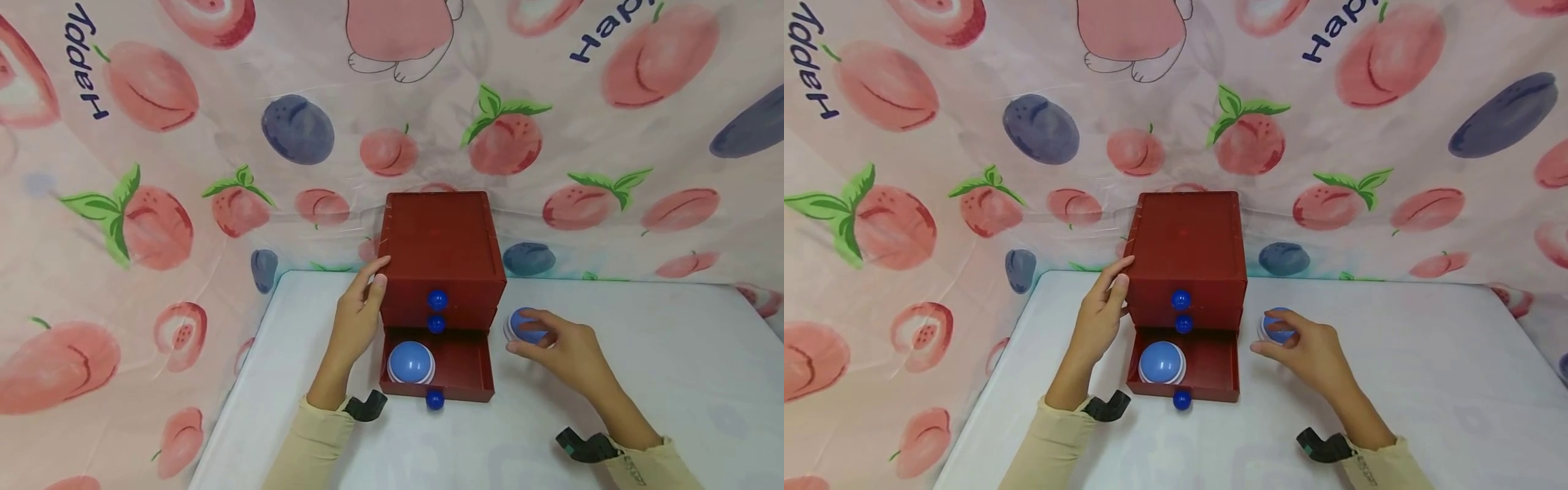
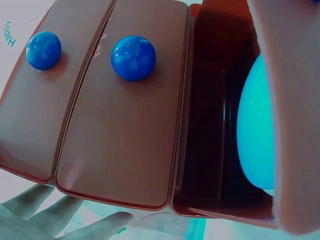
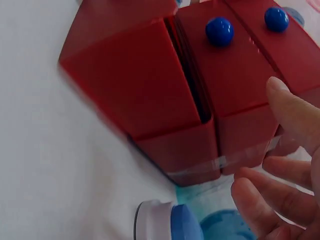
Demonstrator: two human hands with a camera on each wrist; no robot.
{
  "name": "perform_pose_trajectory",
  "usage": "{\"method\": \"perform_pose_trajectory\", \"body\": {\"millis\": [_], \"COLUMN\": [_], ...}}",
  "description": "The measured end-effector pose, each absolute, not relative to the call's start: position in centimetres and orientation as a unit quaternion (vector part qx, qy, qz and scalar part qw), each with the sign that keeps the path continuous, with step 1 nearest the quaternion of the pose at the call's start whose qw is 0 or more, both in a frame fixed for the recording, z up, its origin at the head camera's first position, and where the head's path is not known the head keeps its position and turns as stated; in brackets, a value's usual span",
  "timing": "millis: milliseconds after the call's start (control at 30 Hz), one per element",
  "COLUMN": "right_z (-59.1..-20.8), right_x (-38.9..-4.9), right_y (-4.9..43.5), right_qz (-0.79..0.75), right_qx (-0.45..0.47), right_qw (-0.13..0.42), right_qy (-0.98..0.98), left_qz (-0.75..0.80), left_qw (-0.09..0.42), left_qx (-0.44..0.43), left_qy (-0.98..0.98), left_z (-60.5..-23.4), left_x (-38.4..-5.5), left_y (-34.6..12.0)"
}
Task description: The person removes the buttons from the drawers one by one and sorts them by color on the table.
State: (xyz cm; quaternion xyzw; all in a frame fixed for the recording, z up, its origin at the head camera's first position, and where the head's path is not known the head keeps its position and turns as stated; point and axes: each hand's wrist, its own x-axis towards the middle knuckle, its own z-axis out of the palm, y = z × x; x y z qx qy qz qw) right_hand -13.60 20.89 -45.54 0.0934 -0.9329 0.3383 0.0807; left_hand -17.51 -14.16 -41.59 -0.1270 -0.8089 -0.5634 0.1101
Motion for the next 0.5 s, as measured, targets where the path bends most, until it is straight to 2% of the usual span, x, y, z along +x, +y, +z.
{"method": "perform_pose_trajectory", "body": {"millis": [200,500], "right_z": [-44.9,-44.6], "right_x": [-13.2,-13.2], "right_y": [19.8,17.8], "right_qz": [0.355,0.37], "right_qx": [0.126,0.208], "right_qw": [0.079,0.119], "right_qy": [-0.923,-0.897], "left_qz": [-0.561,-0.559], "left_qw": [0.109,0.114], "left_qx": [-0.129,-0.13], "left_qy": [-0.81,-0.811], "left_z": [-41.7,-41.5], "left_x": [-17.6,-17.6], "left_y": [-14.1,-14.2]}}
